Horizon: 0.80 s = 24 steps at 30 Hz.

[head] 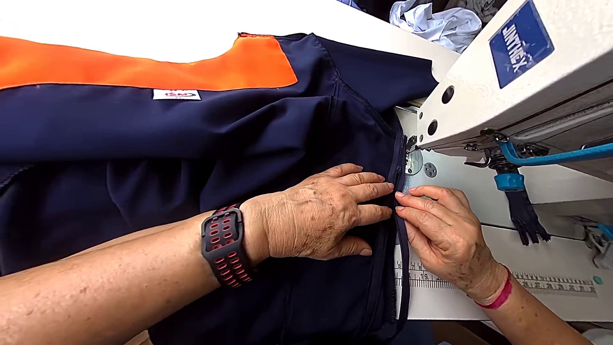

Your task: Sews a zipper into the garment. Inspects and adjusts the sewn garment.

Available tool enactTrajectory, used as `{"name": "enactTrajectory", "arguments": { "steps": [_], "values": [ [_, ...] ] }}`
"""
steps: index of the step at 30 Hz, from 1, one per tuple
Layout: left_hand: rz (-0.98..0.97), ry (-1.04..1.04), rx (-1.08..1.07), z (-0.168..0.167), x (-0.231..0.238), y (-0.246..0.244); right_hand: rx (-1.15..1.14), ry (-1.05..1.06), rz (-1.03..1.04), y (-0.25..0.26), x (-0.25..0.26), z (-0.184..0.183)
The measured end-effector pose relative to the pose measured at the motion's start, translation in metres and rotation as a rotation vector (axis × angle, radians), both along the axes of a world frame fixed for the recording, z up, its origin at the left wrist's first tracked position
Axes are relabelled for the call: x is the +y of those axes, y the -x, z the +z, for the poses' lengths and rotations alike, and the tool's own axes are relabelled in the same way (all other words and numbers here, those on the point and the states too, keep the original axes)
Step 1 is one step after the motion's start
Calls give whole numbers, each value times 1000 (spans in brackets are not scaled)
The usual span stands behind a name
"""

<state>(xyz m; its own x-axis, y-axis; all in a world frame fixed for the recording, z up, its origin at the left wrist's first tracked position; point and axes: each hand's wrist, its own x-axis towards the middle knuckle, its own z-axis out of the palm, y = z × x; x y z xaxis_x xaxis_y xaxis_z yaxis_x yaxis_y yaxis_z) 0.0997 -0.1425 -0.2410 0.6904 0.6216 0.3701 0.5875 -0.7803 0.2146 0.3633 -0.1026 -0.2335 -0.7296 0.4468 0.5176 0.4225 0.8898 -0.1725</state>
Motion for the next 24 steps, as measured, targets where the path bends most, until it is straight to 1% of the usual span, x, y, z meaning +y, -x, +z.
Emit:
{"name": "enactTrajectory", "arguments": {
  "steps": [4, 7, 10, 12, 14, 24],
  "values": [
    [-12, 15, -24, -2, 1, 1, -34, 21, -26, -5, -8, -4],
    [-15, -6, -27, -2, 2, 1, -86, -47, -57, -5, -15, -6],
    [-64, -170, -40, 6, 6, -4, -96, -124, -38, -1, -15, -7],
    [-149, -290, -17, 12, 9, -9, -97, -120, -6, 0, -14, -5],
    [-194, -342, 12, 14, 12, -12, -91, -101, 27, -2, -9, -4],
    [-212, -338, -50, 14, 20, -5, -64, -103, 120, -5, 5, -1]
  ]
}}
